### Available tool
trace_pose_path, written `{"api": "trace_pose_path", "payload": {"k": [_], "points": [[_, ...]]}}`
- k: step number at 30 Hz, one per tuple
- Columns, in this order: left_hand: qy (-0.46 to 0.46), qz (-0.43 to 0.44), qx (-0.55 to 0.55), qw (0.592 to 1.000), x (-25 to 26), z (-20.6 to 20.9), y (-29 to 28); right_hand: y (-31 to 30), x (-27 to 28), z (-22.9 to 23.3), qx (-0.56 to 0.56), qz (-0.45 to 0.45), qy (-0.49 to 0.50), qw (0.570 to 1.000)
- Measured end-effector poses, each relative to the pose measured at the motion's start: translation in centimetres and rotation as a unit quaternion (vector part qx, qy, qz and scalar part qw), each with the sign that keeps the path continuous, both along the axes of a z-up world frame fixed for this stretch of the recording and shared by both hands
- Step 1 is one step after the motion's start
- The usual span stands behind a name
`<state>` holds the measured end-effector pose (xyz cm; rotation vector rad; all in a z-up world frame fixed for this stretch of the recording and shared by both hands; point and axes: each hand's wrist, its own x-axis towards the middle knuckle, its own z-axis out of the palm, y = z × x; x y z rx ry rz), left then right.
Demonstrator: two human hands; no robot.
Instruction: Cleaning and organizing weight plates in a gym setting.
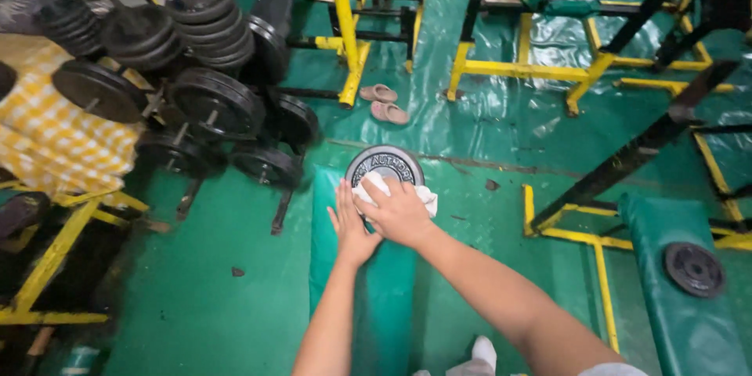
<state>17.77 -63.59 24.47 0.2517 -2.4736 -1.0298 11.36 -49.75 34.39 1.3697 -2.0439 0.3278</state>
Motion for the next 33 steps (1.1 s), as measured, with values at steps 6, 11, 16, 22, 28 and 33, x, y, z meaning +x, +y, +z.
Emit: {"api": "trace_pose_path", "payload": {"k": [6, 11, 16, 22, 28, 33], "points": [[0.023, 0.013, -0.001, 1.000, -0.1, 0.2, -0.1, -0.2, 0.2, 0.2, 0.012, 0.004, -0.004, 1.000], [0.018, 0.012, -0.012, 1.000, -0.3, -0.2, -0.2, -0.1, 0.4, -0.1, -0.004, 0.009, 0.002, 1.000], [0.013, 0.008, 0.005, 1.000, 0.0, 0.6, 0.2, 0.0, 0.2, 0.6, 0.002, 0.012, -0.006, 1.000], [0.026, 0.008, 0.000, 1.000, 0.2, 0.7, 0.1, 0.0, 0.4, 0.6, -0.004, 0.010, -0.007, 1.000], [0.010, 0.011, 0.003, 1.000, 0.1, 0.8, 0.0, 0.0, 0.3, 0.5, -0.009, 0.010, -0.002, 1.000], [0.007, 0.006, -0.004, 1.000, -0.1, 0.2, 0.0, 0.0, 0.2, 0.1, -0.011, 0.009, 0.004, 1.000]]}}
